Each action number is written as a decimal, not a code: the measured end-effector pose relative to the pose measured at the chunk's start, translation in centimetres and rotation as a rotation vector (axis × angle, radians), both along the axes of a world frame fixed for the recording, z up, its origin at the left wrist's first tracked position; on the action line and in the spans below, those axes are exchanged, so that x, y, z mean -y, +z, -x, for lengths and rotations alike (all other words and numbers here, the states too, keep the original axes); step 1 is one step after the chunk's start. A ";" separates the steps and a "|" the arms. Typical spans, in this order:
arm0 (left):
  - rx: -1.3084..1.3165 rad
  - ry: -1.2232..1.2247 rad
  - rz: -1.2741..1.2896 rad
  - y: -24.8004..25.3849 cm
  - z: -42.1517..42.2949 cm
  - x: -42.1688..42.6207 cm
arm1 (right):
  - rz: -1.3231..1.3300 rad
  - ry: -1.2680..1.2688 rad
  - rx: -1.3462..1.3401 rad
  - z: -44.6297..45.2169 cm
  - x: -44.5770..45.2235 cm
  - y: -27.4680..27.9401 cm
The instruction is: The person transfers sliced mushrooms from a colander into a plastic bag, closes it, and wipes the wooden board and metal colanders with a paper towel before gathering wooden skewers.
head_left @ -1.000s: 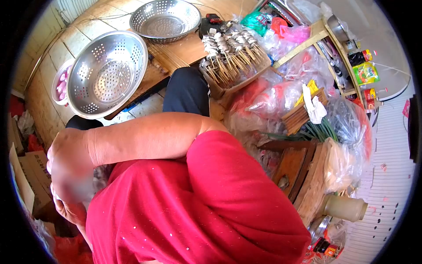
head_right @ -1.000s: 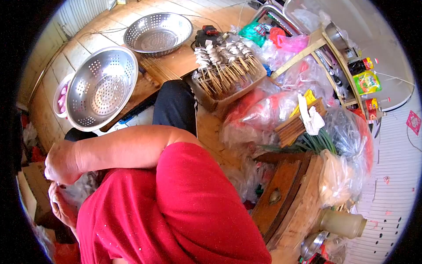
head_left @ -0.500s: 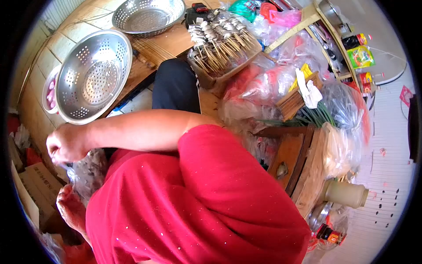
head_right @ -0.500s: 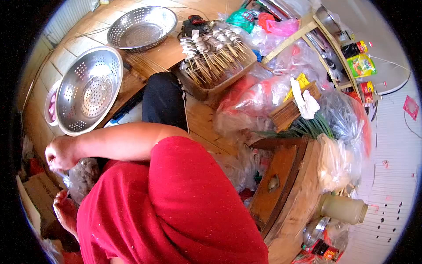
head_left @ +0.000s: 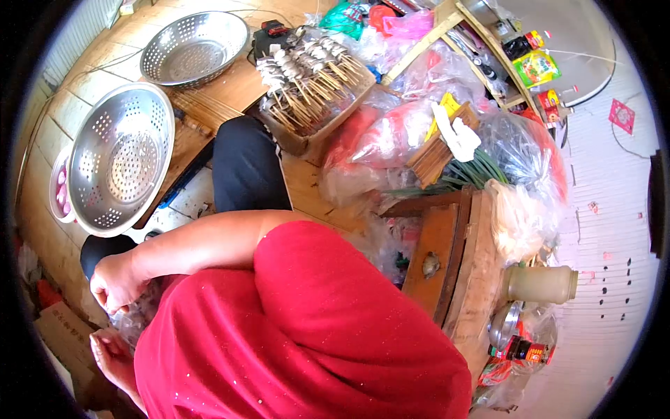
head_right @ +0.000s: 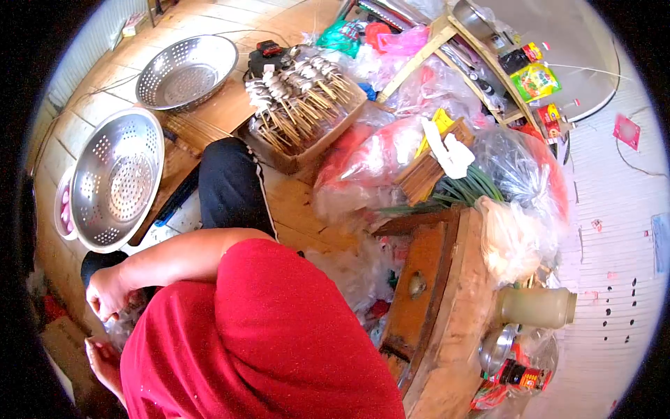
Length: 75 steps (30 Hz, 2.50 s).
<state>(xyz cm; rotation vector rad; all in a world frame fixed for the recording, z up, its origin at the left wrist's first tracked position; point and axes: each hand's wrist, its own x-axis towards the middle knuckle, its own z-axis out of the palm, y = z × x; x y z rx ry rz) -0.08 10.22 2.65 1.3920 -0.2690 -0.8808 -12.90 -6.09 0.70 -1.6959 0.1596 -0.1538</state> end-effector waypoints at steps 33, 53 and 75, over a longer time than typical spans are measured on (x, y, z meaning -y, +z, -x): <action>-0.022 -0.191 0.170 -3.3 0.0 0.5 | -0.867 -0.119 -0.022 0.6 -2.2 0.1; 1.523 -0.295 0.166 1.3 2.0 2.2 | 0.274 -0.240 0.314 -0.3 -1.9 -0.7; 1.331 -0.318 0.050 -2.0 0.5 0.4 | 0.260 -0.292 -0.003 0.4 -1.0 -0.7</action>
